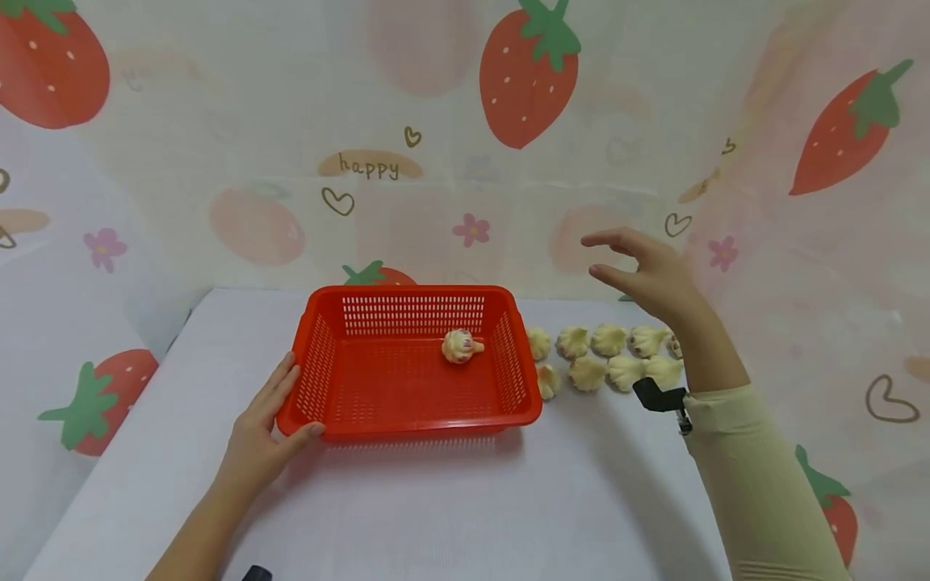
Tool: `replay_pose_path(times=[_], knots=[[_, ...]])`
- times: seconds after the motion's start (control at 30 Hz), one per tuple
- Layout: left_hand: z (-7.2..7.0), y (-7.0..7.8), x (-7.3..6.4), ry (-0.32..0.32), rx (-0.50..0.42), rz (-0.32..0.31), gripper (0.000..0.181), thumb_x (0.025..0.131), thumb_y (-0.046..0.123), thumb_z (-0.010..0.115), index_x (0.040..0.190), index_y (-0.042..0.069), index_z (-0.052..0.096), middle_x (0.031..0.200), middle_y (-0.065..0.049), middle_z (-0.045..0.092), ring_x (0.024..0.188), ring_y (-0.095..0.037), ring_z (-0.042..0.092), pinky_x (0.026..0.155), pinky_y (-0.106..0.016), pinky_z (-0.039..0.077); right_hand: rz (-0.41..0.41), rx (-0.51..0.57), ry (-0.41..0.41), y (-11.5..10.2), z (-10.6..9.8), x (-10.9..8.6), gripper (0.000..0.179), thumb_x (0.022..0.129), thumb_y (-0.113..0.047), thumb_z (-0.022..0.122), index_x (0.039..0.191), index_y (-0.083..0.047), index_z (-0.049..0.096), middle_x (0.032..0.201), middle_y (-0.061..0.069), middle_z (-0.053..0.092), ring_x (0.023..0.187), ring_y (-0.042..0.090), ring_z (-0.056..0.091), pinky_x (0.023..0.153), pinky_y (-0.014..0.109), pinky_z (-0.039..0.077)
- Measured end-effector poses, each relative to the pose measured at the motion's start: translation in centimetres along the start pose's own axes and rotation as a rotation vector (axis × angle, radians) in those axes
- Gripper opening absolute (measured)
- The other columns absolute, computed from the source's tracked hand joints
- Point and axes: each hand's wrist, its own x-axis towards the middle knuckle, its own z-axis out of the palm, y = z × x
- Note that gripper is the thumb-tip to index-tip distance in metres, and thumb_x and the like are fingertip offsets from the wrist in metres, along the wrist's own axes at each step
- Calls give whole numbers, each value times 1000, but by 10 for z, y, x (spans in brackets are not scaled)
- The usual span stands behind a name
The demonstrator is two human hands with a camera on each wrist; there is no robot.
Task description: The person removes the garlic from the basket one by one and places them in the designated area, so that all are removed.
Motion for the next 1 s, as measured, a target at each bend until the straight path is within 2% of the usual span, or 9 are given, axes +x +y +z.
replay_pose_path(times=[0.2,0.3,0.47,0.73,0.87,1.0], knots=[[2,-3,2,15,-15,15,95,79,16,89,159,13,38,168,-2,31,152,3,23,101,0,29,-87,67,-75,-11,21,40,39,95,-19,75,133,-13,68,138,5,64,135,27,52,116,52,40],[2,-4,1,19,-15,18,95,79,17,89,159,13,39,168,-1,31,152,3,23,103,0,28,-94,78,-116,-13,34,55,38,95,-17,74,133,-13,68,137,5,65,133,26,53,117,49,40],[3,-5,-2,17,-12,14,95,79,18,89,159,13,38,168,-1,31,152,3,23,103,1,26,-54,81,-206,-16,59,71,40,97,-21,72,136,-16,65,139,4,64,134,28,53,117,48,41],[1,-2,-1,11,-21,6,95,79,16,89,159,14,38,168,-1,31,152,3,24,102,1,28,16,122,-291,-10,101,89,37,95,-24,73,132,-20,67,134,-1,66,128,22,56,114,46,44],[0,-1,0,8,-16,10,95,80,18,89,159,14,38,168,-1,31,152,3,24,103,1,27,71,206,-357,-8,118,93,39,95,-18,73,133,-14,67,134,5,66,127,26,58,108,47,50],[0,-1,1,5,-19,16,94,80,18,89,159,14,38,168,-2,31,152,2,25,102,1,28,74,260,-411,-7,134,96,39,94,-11,71,133,-8,66,133,11,66,126,32,60,105,45,52]])
